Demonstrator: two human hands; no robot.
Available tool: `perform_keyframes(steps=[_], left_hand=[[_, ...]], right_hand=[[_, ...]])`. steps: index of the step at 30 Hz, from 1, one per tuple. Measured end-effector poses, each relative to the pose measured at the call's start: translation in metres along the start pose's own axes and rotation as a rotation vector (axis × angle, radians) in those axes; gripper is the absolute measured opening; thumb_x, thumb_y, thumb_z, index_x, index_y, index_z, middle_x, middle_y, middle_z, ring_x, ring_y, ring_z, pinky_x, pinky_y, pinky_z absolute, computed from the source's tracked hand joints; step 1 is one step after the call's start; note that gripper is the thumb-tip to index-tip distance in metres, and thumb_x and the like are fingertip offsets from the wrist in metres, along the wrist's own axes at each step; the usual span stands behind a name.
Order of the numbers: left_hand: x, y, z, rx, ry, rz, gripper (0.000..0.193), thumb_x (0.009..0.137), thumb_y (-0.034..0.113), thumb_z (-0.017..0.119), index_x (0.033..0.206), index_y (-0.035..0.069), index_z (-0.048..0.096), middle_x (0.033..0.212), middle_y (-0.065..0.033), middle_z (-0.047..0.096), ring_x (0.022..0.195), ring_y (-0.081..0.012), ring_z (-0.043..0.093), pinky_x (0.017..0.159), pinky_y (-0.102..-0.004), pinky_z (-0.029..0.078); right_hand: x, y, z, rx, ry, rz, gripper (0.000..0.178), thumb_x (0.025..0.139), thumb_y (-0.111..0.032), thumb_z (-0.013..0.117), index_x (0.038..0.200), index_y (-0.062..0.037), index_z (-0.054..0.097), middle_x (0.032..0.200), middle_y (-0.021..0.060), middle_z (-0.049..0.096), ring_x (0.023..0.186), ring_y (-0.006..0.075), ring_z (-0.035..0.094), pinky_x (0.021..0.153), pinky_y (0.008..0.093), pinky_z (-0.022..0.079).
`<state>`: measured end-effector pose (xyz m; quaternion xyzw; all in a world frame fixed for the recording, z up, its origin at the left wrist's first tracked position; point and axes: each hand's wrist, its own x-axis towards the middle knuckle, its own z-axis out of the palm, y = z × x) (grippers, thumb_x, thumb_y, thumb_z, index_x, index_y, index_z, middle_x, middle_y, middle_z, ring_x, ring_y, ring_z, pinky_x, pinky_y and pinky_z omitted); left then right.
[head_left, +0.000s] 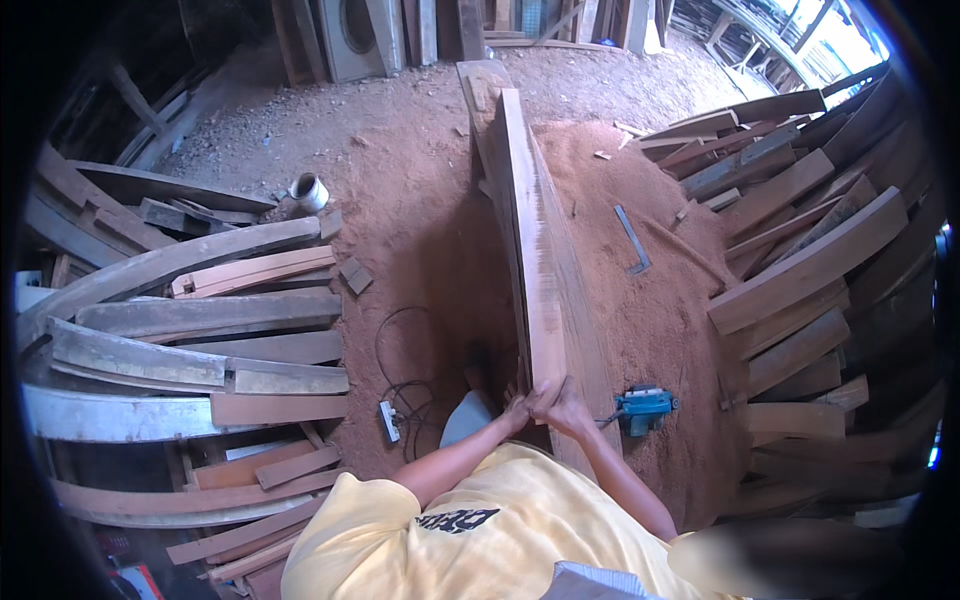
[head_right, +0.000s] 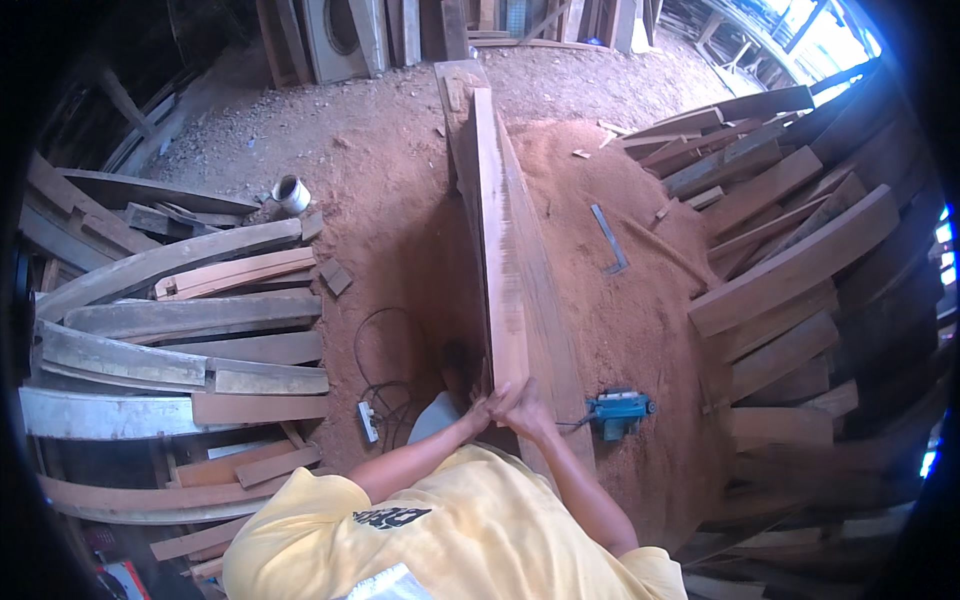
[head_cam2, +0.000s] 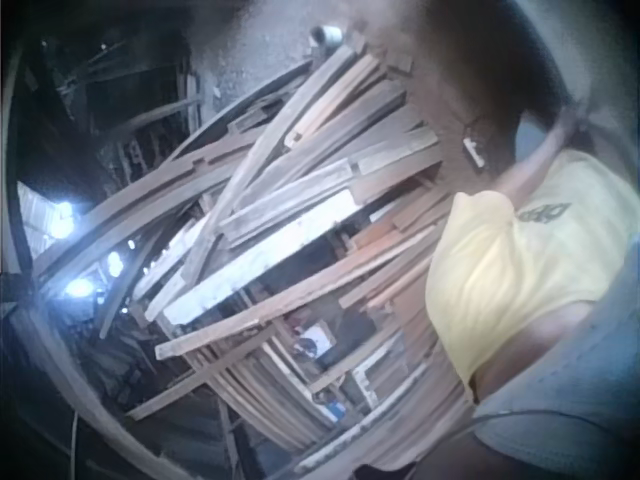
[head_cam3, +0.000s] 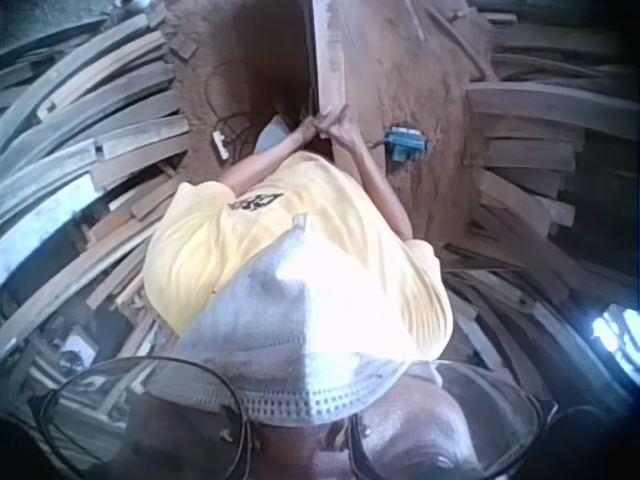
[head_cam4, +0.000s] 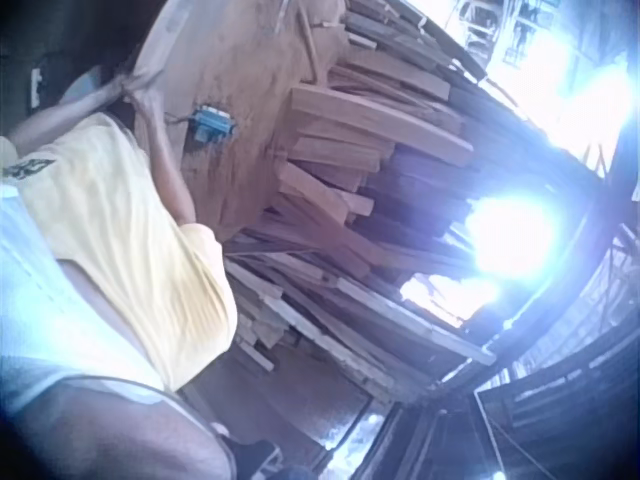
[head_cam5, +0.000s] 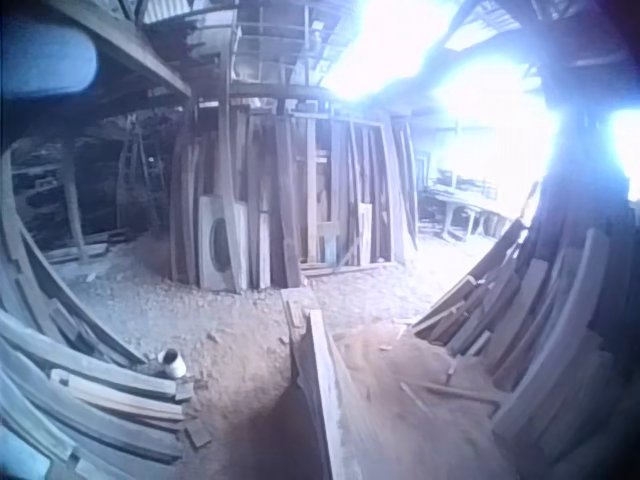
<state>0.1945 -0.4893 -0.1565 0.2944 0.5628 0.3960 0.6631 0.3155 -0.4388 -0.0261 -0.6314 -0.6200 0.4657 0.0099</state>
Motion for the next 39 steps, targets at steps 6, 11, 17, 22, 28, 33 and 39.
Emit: perform_keyframes(steps=[6, 11, 17, 22, 28, 33, 39], left_hand=[[0.027, 0.013, 0.012, 0.380, -0.086, -0.161, 0.142, 0.080, 0.099, 0.052, 0.174, 0.011, -0.009, 0.178, -0.0269, 0.005, 0.164, -0.0487, -0.001, 0.127, -0.0710, 0.005], [0.045, 0.045, -0.008, 0.463, 0.146, 0.117, 0.125, 0.089, 0.075, 0.069, 0.171, -0.001, 0.014, 0.170, -0.0335, 0.029, 0.160, -0.0475, 0.024, 0.129, -0.0533, 0.027], [0.041, 0.090, -0.032, 0.441, 0.029, 0.262, 0.121, 0.091, 0.068, 0.072, 0.170, -0.004, 0.016, 0.159, -0.0347, 0.048, 0.150, -0.0441, 0.048, 0.125, -0.0457, 0.039], [0.090, 0.117, -0.037, 0.635, -0.011, 0.209, 0.110, 0.091, 0.078, 0.064, 0.155, -0.010, 0.047, 0.155, -0.0338, 0.053, 0.148, -0.0472, 0.049, 0.131, -0.0554, 0.026], [0.089, 0.112, -0.014, 0.505, 0.057, 0.141, 0.095, 0.097, 0.065, 0.068, 0.148, -0.013, 0.052, 0.142, -0.0380, 0.061, 0.138, -0.0464, 0.058, 0.119, -0.0515, 0.045], [0.084, 0.094, -0.046, 0.526, 0.018, 0.026, 0.094, 0.103, 0.065, 0.062, 0.154, -0.013, 0.047, 0.157, -0.0338, 0.051, 0.151, -0.0416, 0.048, 0.126, -0.0444, 0.037], [0.017, 0.045, -0.056, 0.642, -0.151, 0.006, 0.081, 0.104, 0.035, 0.067, 0.168, 0.002, 0.031, 0.169, -0.0268, 0.039, 0.156, -0.0431, 0.039, 0.128, -0.0443, 0.035]], right_hand=[[0.016, 0.029, -0.014, -0.096, 0.106, -0.092, 0.116, 0.071, -0.035, 0.094, 0.149, 0.0184, 0.028, 0.117, 0.0375, 0.069, 0.099, 0.0486, 0.075, 0.086, 0.0516, 0.061], [0.007, 0.035, 0.006, -0.333, 0.312, -0.073, 0.122, 0.072, -0.037, 0.096, 0.156, 0.0192, 0.028, 0.120, 0.0395, 0.069, 0.103, 0.0536, 0.072, 0.091, 0.0556, 0.059], [0.003, 0.007, -0.003, -0.332, 0.298, 0.045, 0.112, 0.073, -0.042, 0.092, 0.154, 0.0124, 0.038, 0.120, 0.0389, 0.070, 0.108, 0.0540, 0.071, 0.095, 0.0576, 0.058], [0.030, -0.005, -0.034, -0.389, 0.328, 0.116, 0.088, 0.070, -0.038, 0.090, 0.134, 0.0036, 0.047, 0.104, 0.0350, 0.074, 0.098, 0.0516, 0.074, 0.088, 0.0582, 0.060], [0.028, 0.004, -0.043, -0.363, 0.310, 0.114, 0.096, 0.071, -0.040, 0.093, 0.144, 0.0051, 0.049, 0.108, 0.0344, 0.074, 0.102, 0.0527, 0.073, 0.090, 0.0558, 0.060], [0.035, 0.054, -0.059, 0.118, 0.287, 0.094, 0.097, 0.079, -0.062, 0.086, 0.148, -0.0018, 0.052, 0.107, 0.0320, 0.075, 0.105, 0.0445, 0.075, 0.095, 0.0519, 0.058], [0.091, 0.205, -0.093, 0.035, 1.021, 1.052, 0.099, 0.086, -0.045, 0.087, 0.152, 0.0097, 0.038, 0.156, 0.0384, 0.039, 0.149, 0.0439, 0.043, 0.119, 0.0562, 0.042]])
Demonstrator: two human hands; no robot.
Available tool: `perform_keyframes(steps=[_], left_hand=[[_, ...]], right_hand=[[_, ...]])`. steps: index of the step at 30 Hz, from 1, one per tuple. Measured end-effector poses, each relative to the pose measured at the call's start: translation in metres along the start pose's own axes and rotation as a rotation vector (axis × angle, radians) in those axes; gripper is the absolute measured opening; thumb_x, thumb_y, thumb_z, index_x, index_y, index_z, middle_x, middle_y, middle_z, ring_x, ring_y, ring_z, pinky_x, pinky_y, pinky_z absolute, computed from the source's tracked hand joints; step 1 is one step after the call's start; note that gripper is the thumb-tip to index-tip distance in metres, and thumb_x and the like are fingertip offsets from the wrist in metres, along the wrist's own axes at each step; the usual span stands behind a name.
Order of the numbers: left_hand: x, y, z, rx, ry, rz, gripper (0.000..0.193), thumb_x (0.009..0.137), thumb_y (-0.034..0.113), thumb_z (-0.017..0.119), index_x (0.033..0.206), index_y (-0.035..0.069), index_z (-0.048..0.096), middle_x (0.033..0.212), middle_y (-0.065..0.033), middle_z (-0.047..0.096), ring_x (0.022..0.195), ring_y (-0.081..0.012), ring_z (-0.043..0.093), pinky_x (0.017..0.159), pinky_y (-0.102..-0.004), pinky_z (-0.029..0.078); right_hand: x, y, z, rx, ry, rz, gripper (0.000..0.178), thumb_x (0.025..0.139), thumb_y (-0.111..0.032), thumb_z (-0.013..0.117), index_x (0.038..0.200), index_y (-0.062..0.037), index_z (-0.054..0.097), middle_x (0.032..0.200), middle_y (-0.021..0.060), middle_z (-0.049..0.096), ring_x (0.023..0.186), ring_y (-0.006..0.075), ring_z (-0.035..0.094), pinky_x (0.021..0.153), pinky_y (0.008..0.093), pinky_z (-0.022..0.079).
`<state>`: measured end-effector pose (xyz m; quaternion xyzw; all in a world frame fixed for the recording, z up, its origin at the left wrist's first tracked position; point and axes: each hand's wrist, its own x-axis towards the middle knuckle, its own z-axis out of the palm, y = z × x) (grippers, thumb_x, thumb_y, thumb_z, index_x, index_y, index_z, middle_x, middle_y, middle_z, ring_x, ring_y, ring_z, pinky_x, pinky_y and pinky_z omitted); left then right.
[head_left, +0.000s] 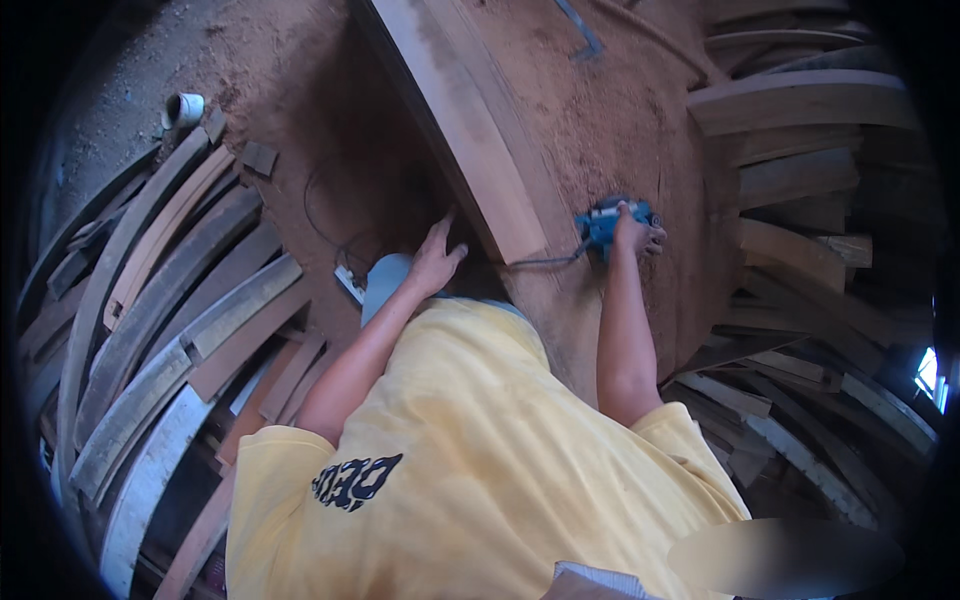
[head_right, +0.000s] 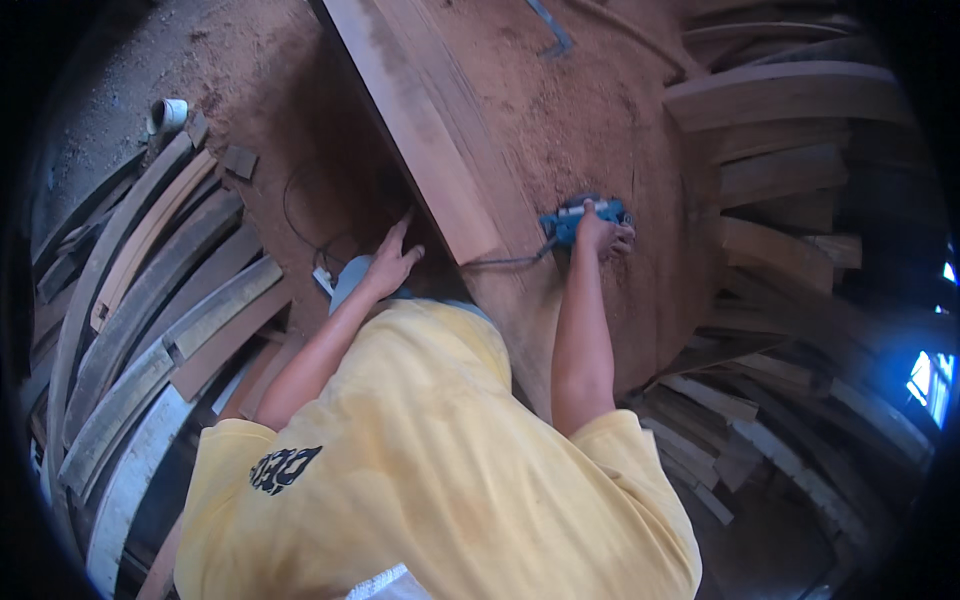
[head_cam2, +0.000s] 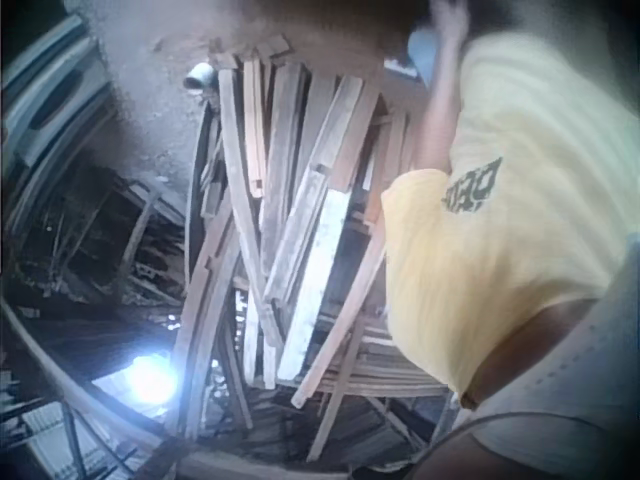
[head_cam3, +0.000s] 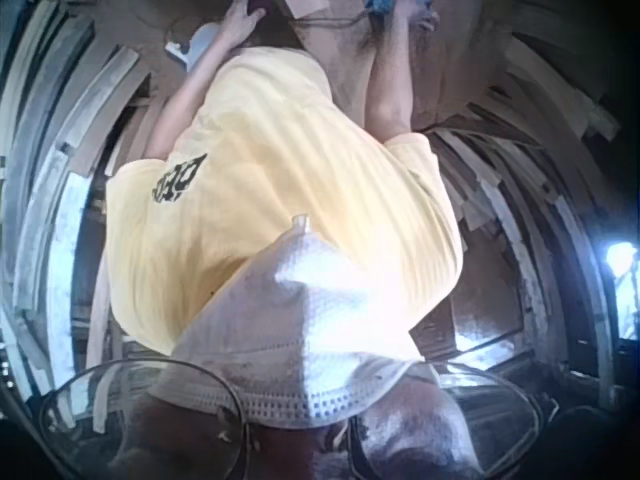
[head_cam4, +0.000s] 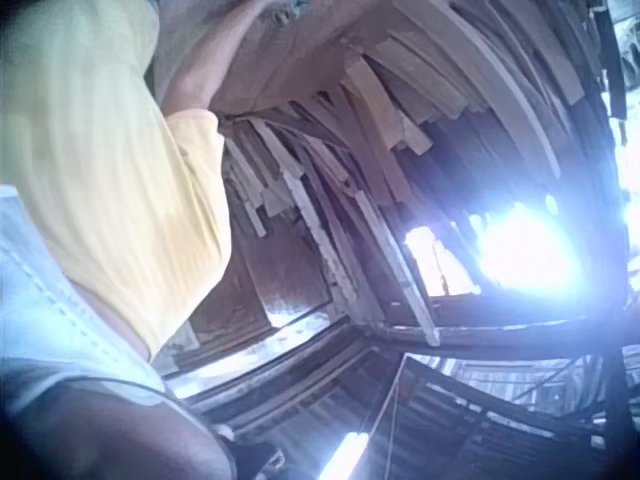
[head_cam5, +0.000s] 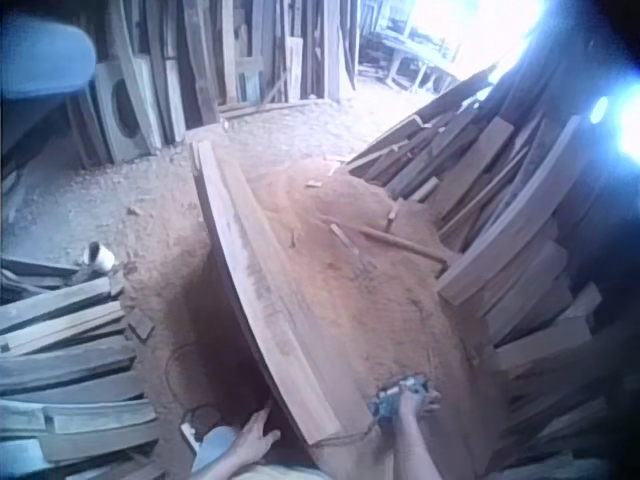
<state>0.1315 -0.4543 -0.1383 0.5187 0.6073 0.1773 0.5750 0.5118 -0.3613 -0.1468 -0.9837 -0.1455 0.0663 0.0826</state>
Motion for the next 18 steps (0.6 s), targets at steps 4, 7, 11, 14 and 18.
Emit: perform_keyframes(steps=[4, 7, 11, 14, 18], left_hand=[[-0.019, -0.061, 0.091, 0.056, -0.124, 0.045, 0.090, 0.097, 0.030, 0.073, 0.171, 0.006, 0.026, 0.170, -0.0263, 0.035, 0.158, -0.0443, 0.032, 0.129, -0.0469, 0.031], [-0.037, -0.046, 0.113, 0.204, 0.016, 0.017, 0.066, 0.093, 0.029, 0.076, 0.151, 0.006, 0.054, 0.151, -0.0240, 0.054, 0.144, -0.0436, 0.048, 0.123, -0.0502, 0.039], [-0.068, -0.054, 0.083, 0.484, -0.262, 0.024, 0.033, 0.090, 0.031, 0.079, 0.108, 0.006, 0.069, 0.120, -0.0175, 0.066, 0.120, -0.0415, 0.060, 0.106, -0.0509, 0.050], [-0.098, -0.061, 0.082, 0.363, -0.140, 0.057, 0.025, 0.090, 0.028, 0.079, 0.095, 0.006, 0.068, 0.106, -0.0143, 0.068, 0.111, -0.0392, 0.064, 0.099, -0.0499, 0.053], [-0.098, -0.022, 0.091, 0.200, -0.108, 0.156, 0.020, 0.094, 0.024, 0.076, 0.103, 0.006, 0.072, 0.107, -0.0145, 0.071, 0.110, -0.0350, 0.068, 0.097, -0.0462, 0.056]], right_hand=[[0.076, 0.069, 0.056, 0.654, -0.337, 0.306, 0.060, 0.097, -0.024, 0.077, 0.142, 0.0091, 0.054, 0.142, 0.0261, 0.061, 0.126, 0.0384, 0.067, 0.101, 0.0540, 0.058], [0.086, 0.086, 0.055, 1.065, -0.481, 0.444, 0.019, 0.102, -0.014, 0.068, 0.115, -0.0019, 0.064, 0.096, 0.0102, 0.071, 0.082, 0.0252, 0.073, 0.064, 0.0408, 0.059], [0.018, 0.077, -0.014, 0.888, -0.509, -0.072, 0.006, 0.103, -0.011, 0.070, 0.101, -0.0060, 0.066, 0.078, 0.0015, 0.063, 0.060, 0.0139, 0.058, 0.055, 0.0323, 0.050], [0.018, 0.092, -0.084, 0.776, -0.397, -0.436, 0.013, 0.100, -0.018, 0.079, 0.100, -0.0059, 0.073, 0.076, -0.0008, 0.066, 0.060, 0.0093, 0.057, 0.053, 0.0284, 0.045], [-0.032, 0.068, -0.212, 0.446, -0.475, -0.645, 0.034, 0.092, -0.027, 0.089, 0.108, -0.0016, 0.073, 0.077, -0.0011, 0.064, 0.062, 0.0087, 0.056, 0.055, 0.0281, 0.044]])
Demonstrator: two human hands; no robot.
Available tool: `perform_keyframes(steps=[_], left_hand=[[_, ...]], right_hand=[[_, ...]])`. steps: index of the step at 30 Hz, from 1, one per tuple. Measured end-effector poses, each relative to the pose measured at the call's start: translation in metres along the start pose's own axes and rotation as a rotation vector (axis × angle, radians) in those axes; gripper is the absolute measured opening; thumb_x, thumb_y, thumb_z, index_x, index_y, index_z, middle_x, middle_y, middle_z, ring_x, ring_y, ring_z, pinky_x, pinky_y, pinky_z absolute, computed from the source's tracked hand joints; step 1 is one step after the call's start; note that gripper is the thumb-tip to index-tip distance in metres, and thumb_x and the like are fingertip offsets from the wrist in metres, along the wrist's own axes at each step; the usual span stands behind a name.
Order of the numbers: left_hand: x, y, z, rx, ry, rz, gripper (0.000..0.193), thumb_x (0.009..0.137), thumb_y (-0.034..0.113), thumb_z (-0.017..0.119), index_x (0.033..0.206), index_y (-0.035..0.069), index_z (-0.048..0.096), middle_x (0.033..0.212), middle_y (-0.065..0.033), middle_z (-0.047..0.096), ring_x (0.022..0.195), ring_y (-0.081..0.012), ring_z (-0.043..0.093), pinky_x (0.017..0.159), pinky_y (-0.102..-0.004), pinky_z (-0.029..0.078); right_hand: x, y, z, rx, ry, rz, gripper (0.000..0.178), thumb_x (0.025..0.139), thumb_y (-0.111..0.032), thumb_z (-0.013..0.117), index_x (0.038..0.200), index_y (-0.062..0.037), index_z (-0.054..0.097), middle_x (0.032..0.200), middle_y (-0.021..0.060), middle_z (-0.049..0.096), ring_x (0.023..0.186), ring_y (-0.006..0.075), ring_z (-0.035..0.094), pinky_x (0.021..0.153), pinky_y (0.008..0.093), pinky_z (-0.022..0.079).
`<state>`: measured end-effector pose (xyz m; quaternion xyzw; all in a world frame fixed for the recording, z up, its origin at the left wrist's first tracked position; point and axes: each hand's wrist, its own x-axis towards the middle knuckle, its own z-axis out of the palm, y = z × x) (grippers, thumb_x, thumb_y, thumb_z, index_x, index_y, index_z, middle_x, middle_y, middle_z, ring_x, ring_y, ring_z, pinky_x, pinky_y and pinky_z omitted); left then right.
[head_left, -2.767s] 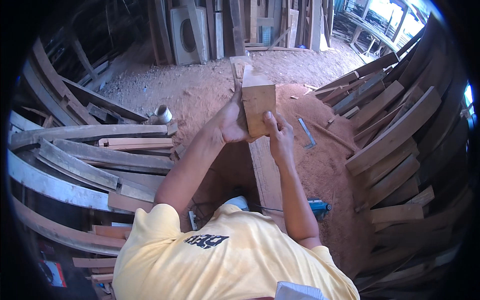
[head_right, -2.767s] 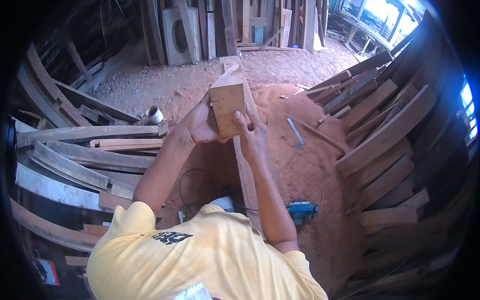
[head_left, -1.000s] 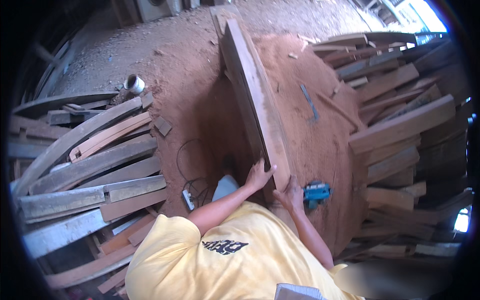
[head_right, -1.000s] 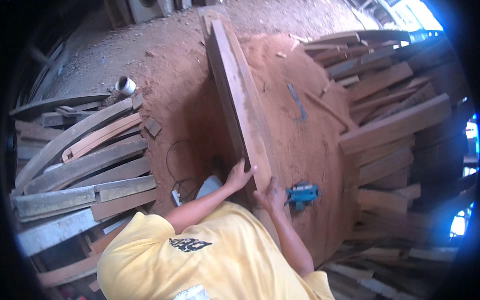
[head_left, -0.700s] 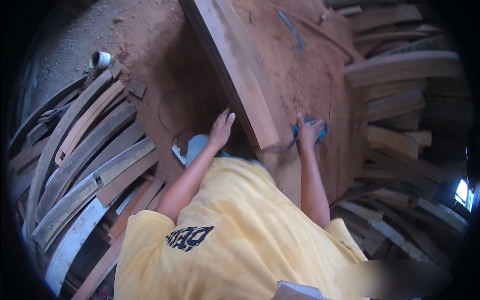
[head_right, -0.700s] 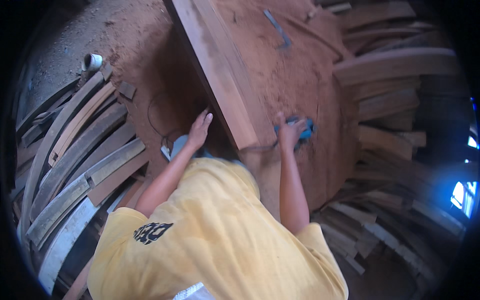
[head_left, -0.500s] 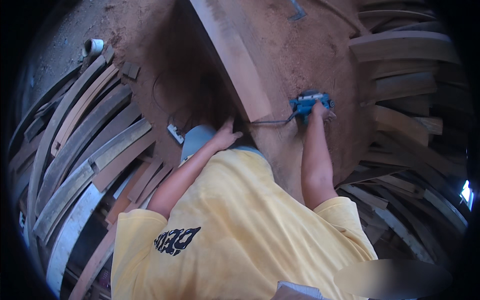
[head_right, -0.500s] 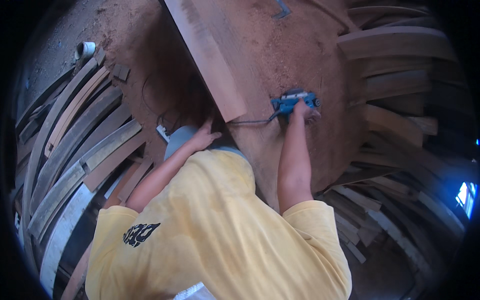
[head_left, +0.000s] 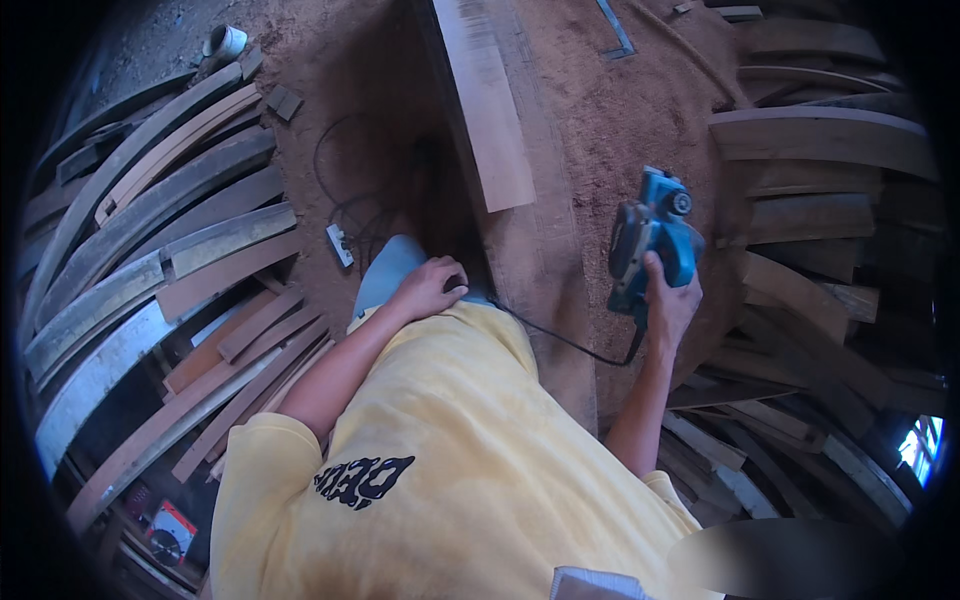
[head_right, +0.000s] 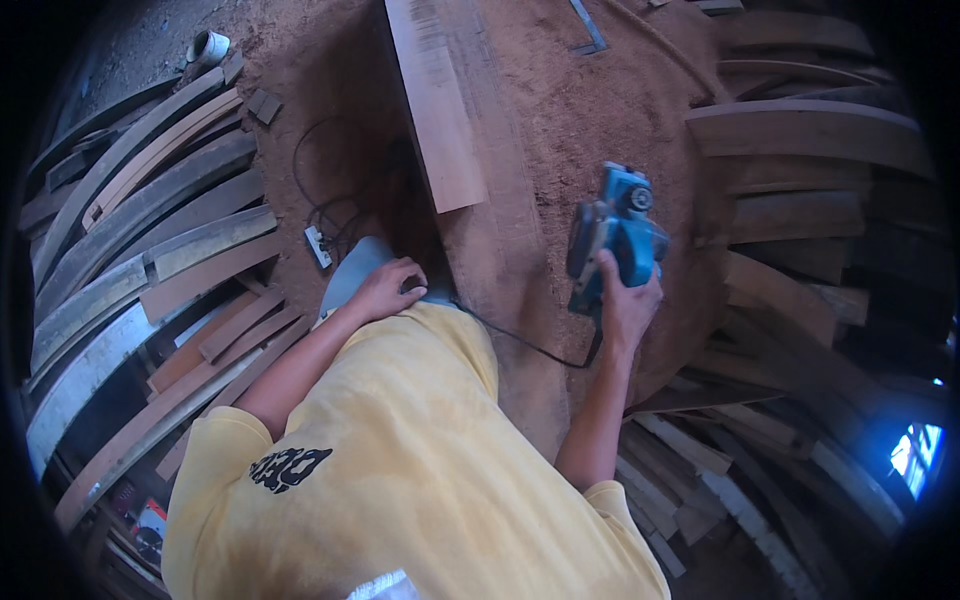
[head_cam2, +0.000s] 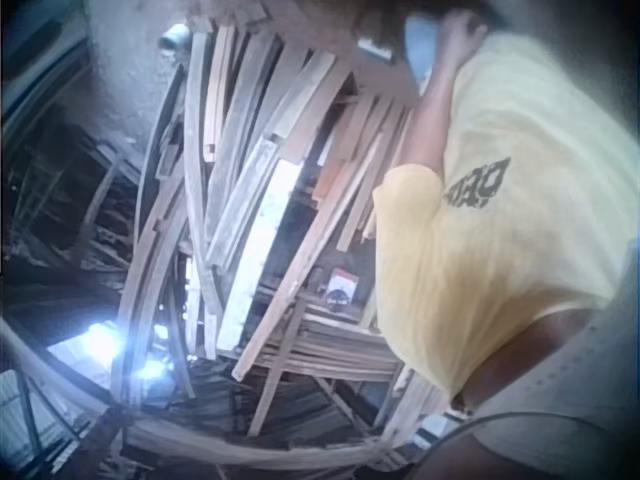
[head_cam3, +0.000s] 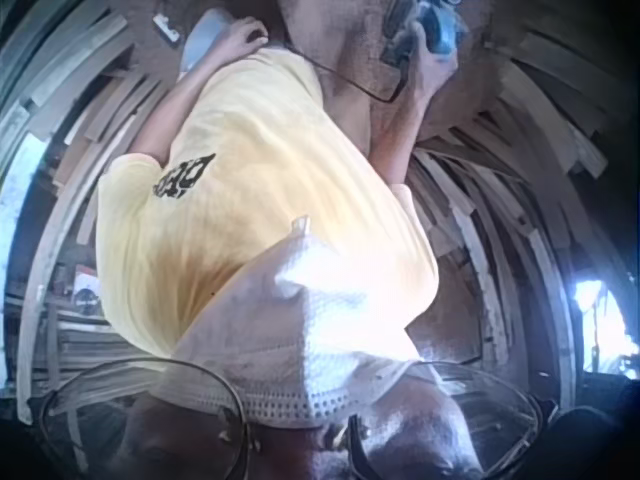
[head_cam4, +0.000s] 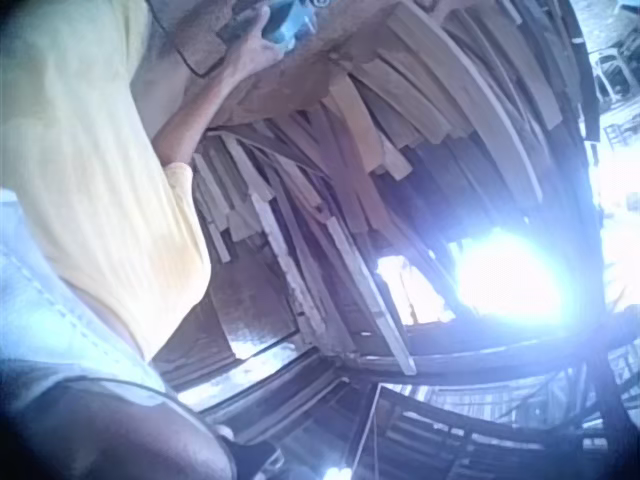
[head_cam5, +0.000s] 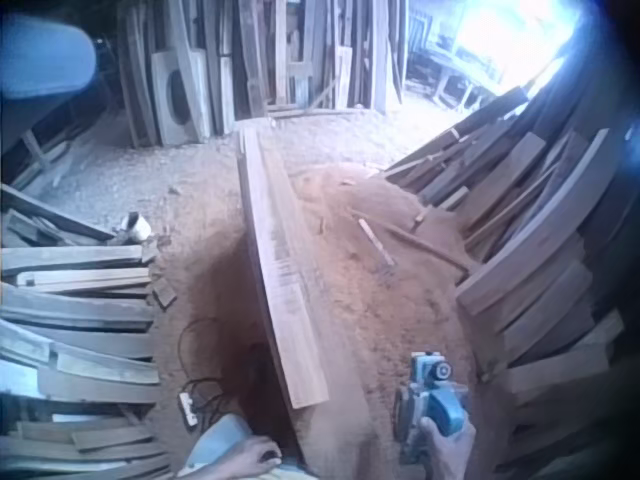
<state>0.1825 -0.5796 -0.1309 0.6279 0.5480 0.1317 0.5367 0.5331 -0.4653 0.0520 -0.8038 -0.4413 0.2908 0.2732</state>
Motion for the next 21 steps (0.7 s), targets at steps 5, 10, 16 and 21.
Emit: perform_keyframes(steps=[5, 10, 16, 21], left_hand=[[0.029, 0.023, 0.017, -0.184, -0.214, 0.099, 0.027, 0.096, 0.024, 0.075, 0.116, 0.007, 0.080, 0.115, -0.0148, 0.077, 0.109, -0.0312, 0.074, 0.098, -0.0414, 0.058], [0.033, 0.027, 0.018, -0.268, -0.491, 0.003, 0.039, 0.096, 0.023, 0.072, 0.132, 0.010, 0.076, 0.130, -0.0173, 0.076, 0.119, -0.0322, 0.072, 0.105, -0.0434, 0.055], [0.048, 0.020, 0.027, -0.275, -0.712, 0.097, 0.066, 0.100, 0.031, 0.070, 0.163, 0.019, 0.051, 0.161, -0.0172, 0.055, 0.151, -0.0327, 0.049, 0.126, -0.0427, 0.037], [0.061, 0.043, 0.017, -0.445, -0.758, 0.079, 0.074, 0.103, 0.025, 0.070, 0.169, 0.018, 0.038, 0.169, -0.0143, 0.047, 0.157, -0.0322, 0.042, 0.130, -0.0431, 0.031]], right_hand=[[-0.044, -0.033, -0.004, -0.015, -0.279, -0.050, 0.049, 0.085, -0.029, 0.091, 0.120, 0.0000, 0.074, 0.092, 0.0100, 0.075, 0.080, 0.0231, 0.071, 0.081, 0.0381, 0.057], [-0.087, -0.054, 0.038, -0.139, -0.352, -0.145, 0.031, 0.090, -0.023, 0.081, 0.108, 0.0007, 0.073, 0.082, 0.0214, 0.076, 0.079, 0.0312, 0.079, 0.075, 0.0452, 0.059], [-0.070, -0.086, 0.084, -0.148, -0.266, -0.243, 0.048, 0.090, -0.016, 0.081, 0.129, -0.0019, 0.058, 0.106, 0.0294, 0.073, 0.100, 0.0486, 0.074, 0.085, 0.0527, 0.057], [0.001, -0.154, 0.149, -0.092, -0.248, -0.428, 0.048, 0.088, -0.014, 0.081, 0.128, 0.0002, 0.059, 0.118, 0.0293, 0.072, 0.110, 0.0498, 0.071, 0.093, 0.0524, 0.056]])
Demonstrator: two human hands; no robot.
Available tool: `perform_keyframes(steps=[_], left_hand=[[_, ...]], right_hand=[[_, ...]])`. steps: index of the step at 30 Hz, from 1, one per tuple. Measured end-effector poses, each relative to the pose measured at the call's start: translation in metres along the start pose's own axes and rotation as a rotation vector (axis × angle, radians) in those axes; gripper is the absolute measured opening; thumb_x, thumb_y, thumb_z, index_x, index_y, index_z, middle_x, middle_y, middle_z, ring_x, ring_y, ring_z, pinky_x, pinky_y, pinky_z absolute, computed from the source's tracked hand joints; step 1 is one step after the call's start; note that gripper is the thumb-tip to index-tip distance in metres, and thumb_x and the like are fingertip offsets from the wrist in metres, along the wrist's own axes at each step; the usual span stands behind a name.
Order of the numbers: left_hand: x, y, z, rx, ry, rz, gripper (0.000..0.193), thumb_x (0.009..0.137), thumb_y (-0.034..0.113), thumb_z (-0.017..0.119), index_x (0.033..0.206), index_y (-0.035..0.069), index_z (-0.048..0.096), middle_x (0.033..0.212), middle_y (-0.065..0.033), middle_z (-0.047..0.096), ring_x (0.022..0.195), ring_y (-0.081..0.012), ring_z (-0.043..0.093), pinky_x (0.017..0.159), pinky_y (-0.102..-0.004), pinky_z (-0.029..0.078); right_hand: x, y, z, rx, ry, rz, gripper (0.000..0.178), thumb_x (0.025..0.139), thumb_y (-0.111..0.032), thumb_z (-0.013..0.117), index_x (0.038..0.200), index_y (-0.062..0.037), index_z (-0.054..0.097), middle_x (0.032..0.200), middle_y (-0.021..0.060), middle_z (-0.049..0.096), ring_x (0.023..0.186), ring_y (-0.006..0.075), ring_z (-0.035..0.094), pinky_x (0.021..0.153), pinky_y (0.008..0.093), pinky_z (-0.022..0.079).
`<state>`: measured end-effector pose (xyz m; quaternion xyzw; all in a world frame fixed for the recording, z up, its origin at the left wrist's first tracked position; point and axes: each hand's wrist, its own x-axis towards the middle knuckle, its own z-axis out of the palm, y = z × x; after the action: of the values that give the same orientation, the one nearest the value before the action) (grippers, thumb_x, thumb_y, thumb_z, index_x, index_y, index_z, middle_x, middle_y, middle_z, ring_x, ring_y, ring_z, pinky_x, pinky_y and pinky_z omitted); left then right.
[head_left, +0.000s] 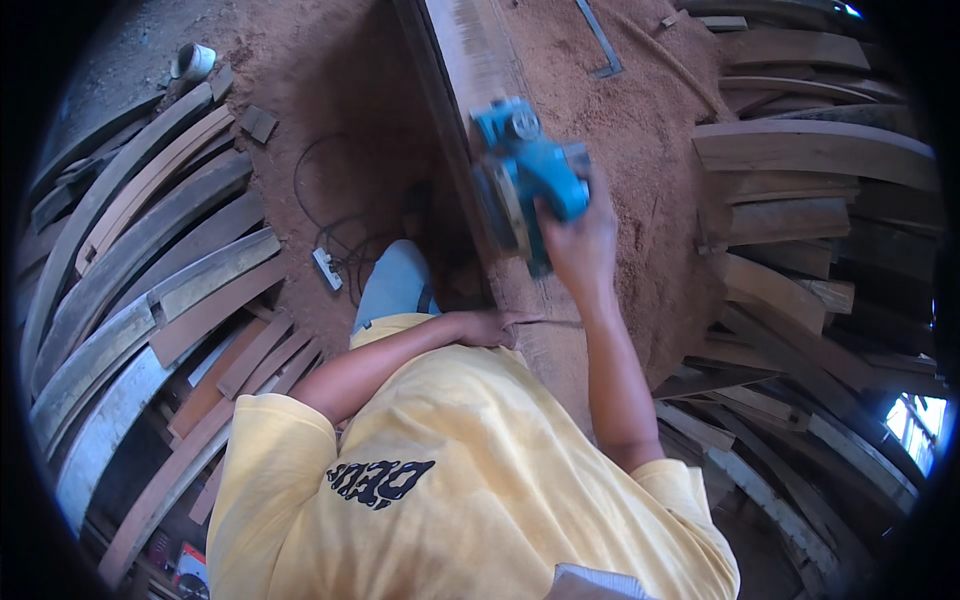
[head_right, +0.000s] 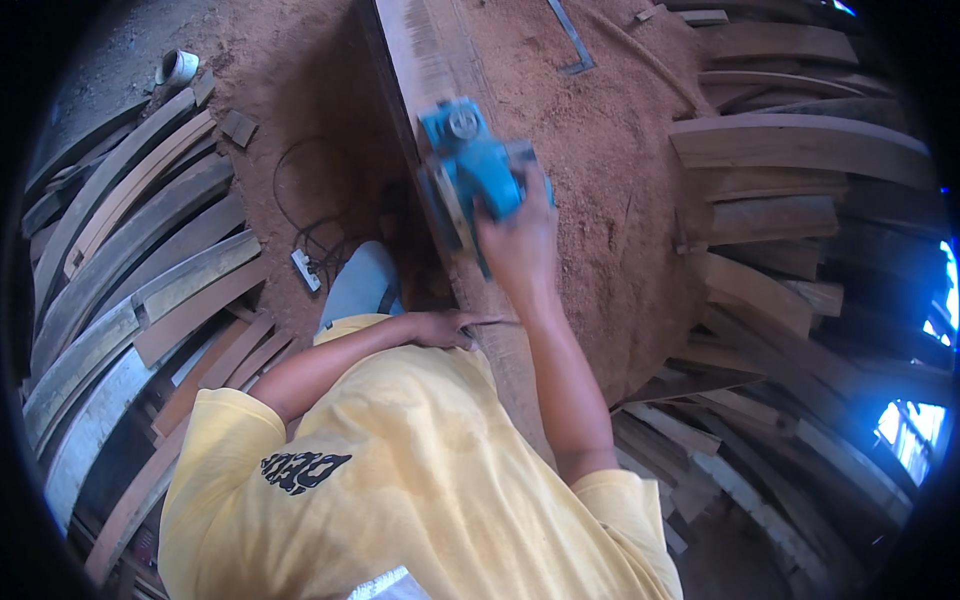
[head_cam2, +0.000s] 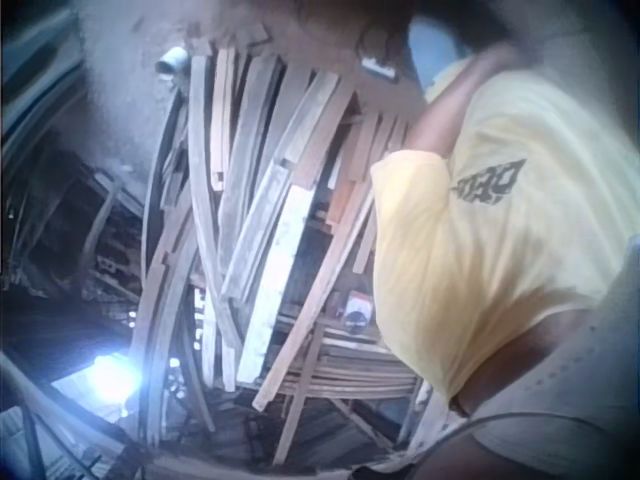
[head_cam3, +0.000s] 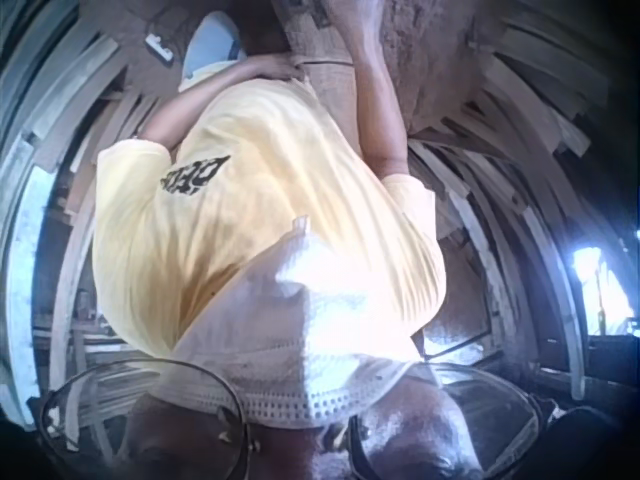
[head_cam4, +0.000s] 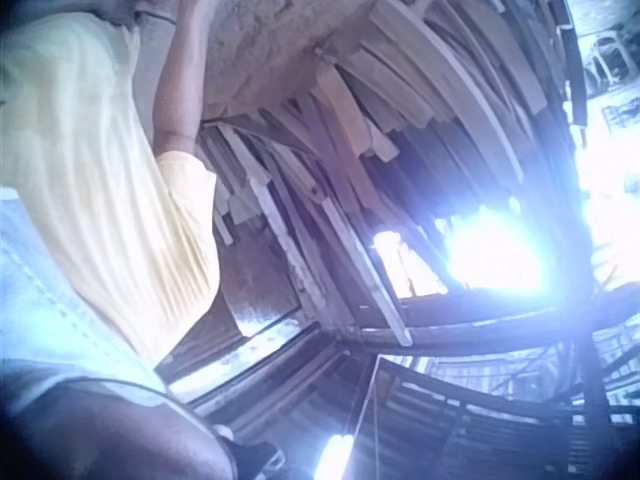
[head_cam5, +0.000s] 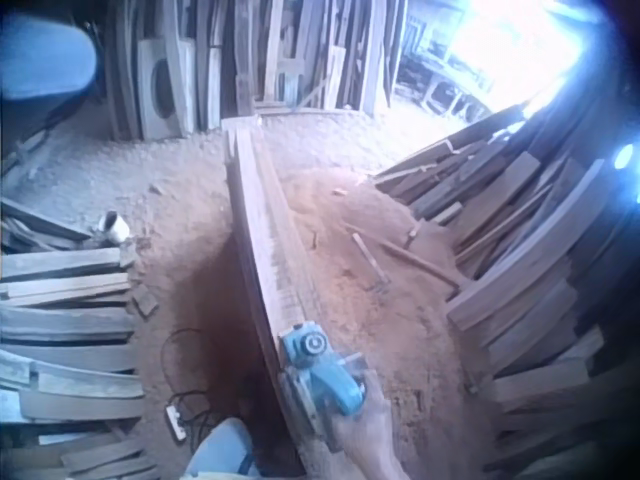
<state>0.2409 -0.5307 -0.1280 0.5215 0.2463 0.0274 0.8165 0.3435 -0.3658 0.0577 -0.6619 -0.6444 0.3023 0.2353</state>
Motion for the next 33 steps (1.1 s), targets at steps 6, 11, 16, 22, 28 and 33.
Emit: perform_keyframes(steps=[6, 11, 16, 22, 28, 33], left_hand=[[-0.037, 0.012, -0.022, -0.207, 0.085, 0.169, 0.066, 0.103, 0.020, 0.071, 0.164, 0.011, 0.046, 0.164, -0.0154, 0.053, 0.153, -0.0261, 0.047, 0.128, -0.0410, 0.035], [-0.081, -0.003, -0.026, -0.105, 0.408, 0.200, 0.039, 0.101, 0.010, 0.069, 0.139, 0.005, 0.071, 0.137, -0.0102, 0.074, 0.131, -0.0228, 0.066, 0.115, -0.0385, 0.048], [-0.138, -0.043, -0.009, 0.267, 1.224, 0.212, 0.047, 0.095, -0.001, 0.069, 0.138, 0.014, 0.074, 0.108, -0.0130, 0.077, 0.094, -0.0223, 0.073, 0.087, -0.0333, 0.058], [-0.138, -0.034, -0.005, 0.440, 1.319, 0.121, 0.059, 0.087, 0.013, 0.084, 0.144, 0.020, 0.070, 0.093, -0.0085, 0.069, 0.082, -0.0233, 0.069, 0.079, -0.0390, 0.058], [-0.122, -0.038, -0.023, 0.345, 1.286, 0.140, 0.051, 0.094, 0.025, 0.081, 0.142, 0.013, 0.071, 0.096, -0.0137, 0.071, 0.084, -0.0319, 0.069, 0.083, -0.0424, 0.057], [-0.134, -0.054, -0.050, 0.203, 1.472, 0.264, 0.038, 0.100, 0.013, 0.071, 0.137, 0.008, 0.073, 0.102, -0.0134, 0.074, 0.080, -0.0257, 0.067, 0.080, -0.0377, 0.056]], right_hand=[[0.143, -0.075, 0.065, 0.093, 0.031, -0.120, 0.042, 0.089, -0.029, 0.076, 0.116, 0.0020, 0.072, 0.105, 0.0296, 0.076, 0.102, 0.0461, 0.074, 0.088, 0.0511, 0.058], [0.210, -0.079, 0.058, -0.054, 0.039, -0.221, 0.037, 0.092, -0.028, 0.068, 0.110, 0.0037, 0.076, 0.103, 0.0321, 0.075, 0.102, 0.0468, 0.075, 0.086, 0.0545, 0.058], [0.098, 0.013, 0.067, -0.139, 0.045, -0.363, 0.028, 0.090, -0.021, 0.068, 0.106, 0.0011, 0.074, 0.095, 0.0271, 0.076, 0.094, 0.0445, 0.074, 0.083, 0.0516, 0.058], [-0.158, 0.040, -0.036, -0.059, -0.144, 0.138, 0.065, 0.091, -0.007, 0.075, 0.153, -0.0105, 0.055, 0.125, 0.0306, 0.072, 0.121, 0.0478, 0.070, 0.101, 0.0544, 0.057], [-0.094, 0.007, -0.007, -0.010, -0.114, 0.096, 0.062, 0.088, -0.005, 0.072, 0.148, -0.0071, 0.059, 0.121, 0.0316, 0.072, 0.117, 0.0508, 0.069, 0.098, 0.0543, 0.057], [0.042, -0.038, 0.051, -0.087, 0.000, -0.139, 0.040, 0.085, -0.008, 0.069, 0.123, 0.0024, 0.068, 0.109, 0.0323, 0.073, 0.103, 0.0518, 0.070, 0.094, 0.0566, 0.057]])
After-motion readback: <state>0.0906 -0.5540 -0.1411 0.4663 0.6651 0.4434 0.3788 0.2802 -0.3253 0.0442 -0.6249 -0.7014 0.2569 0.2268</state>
